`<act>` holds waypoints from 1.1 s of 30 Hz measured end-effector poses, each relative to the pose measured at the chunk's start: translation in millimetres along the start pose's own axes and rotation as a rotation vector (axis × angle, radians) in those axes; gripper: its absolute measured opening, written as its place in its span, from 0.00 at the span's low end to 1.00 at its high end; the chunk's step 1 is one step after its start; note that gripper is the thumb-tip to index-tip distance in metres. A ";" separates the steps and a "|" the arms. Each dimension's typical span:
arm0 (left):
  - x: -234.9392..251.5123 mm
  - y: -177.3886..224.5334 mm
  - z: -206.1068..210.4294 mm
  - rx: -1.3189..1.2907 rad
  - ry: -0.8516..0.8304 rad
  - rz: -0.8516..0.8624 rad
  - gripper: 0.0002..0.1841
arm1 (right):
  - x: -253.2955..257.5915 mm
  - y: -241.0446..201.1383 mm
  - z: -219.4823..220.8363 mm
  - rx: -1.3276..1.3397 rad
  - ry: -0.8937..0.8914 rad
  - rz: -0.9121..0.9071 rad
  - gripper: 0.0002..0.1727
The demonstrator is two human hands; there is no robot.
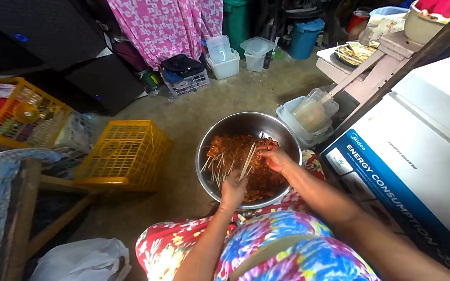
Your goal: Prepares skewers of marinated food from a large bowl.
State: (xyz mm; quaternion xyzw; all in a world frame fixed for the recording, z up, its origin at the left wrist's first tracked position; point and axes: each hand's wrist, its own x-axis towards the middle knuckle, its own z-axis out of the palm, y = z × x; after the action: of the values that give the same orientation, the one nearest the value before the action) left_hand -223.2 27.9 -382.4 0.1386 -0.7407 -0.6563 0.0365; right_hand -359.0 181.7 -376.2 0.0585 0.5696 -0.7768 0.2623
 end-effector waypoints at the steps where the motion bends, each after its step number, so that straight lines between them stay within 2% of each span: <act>1: -0.2 0.2 0.1 0.002 0.002 -0.005 0.07 | -0.5 0.6 0.2 -0.005 -0.001 0.005 0.08; 8: -0.3 0.0 0.8 0.009 0.010 -0.007 0.08 | -3.6 4.1 3.4 -0.071 -0.012 0.051 0.10; 11: 0.0 -1.0 0.8 0.008 0.020 -0.003 0.08 | -9.1 1.1 4.7 -0.047 -0.081 0.129 0.12; 14: 0.7 -0.7 0.8 0.054 0.027 -0.017 0.07 | -14.6 0.7 9.0 -0.037 -0.121 0.203 0.15; 22: 0.8 2.3 2.5 0.058 0.039 -0.035 0.06 | -24.9 6.0 23.4 -0.111 -0.157 0.217 0.25; 26: 0.4 2.7 2.2 0.046 0.045 -0.036 0.06 | -16.7 5.7 16.3 -0.101 -0.174 0.196 0.15; 28: 0.3 1.6 1.6 0.037 0.044 -0.033 0.06 | -7.1 4.5 7.4 -0.016 -0.115 0.156 0.12; 30: 0.5 1.2 1.9 0.032 0.040 -0.027 0.05 | -0.2 5.9 1.0 0.066 -0.052 0.113 0.12; 33: 0.6 3.2 2.3 0.032 0.037 -0.030 0.06 | -6.1 5.8 7.1 0.013 -0.024 0.093 0.08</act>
State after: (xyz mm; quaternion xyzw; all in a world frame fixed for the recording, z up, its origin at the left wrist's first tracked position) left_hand -224.8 30.3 -379.7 0.1625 -0.7480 -0.6424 0.0380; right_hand -349.5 176.1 -376.3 0.0773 0.5582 -0.7679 0.3045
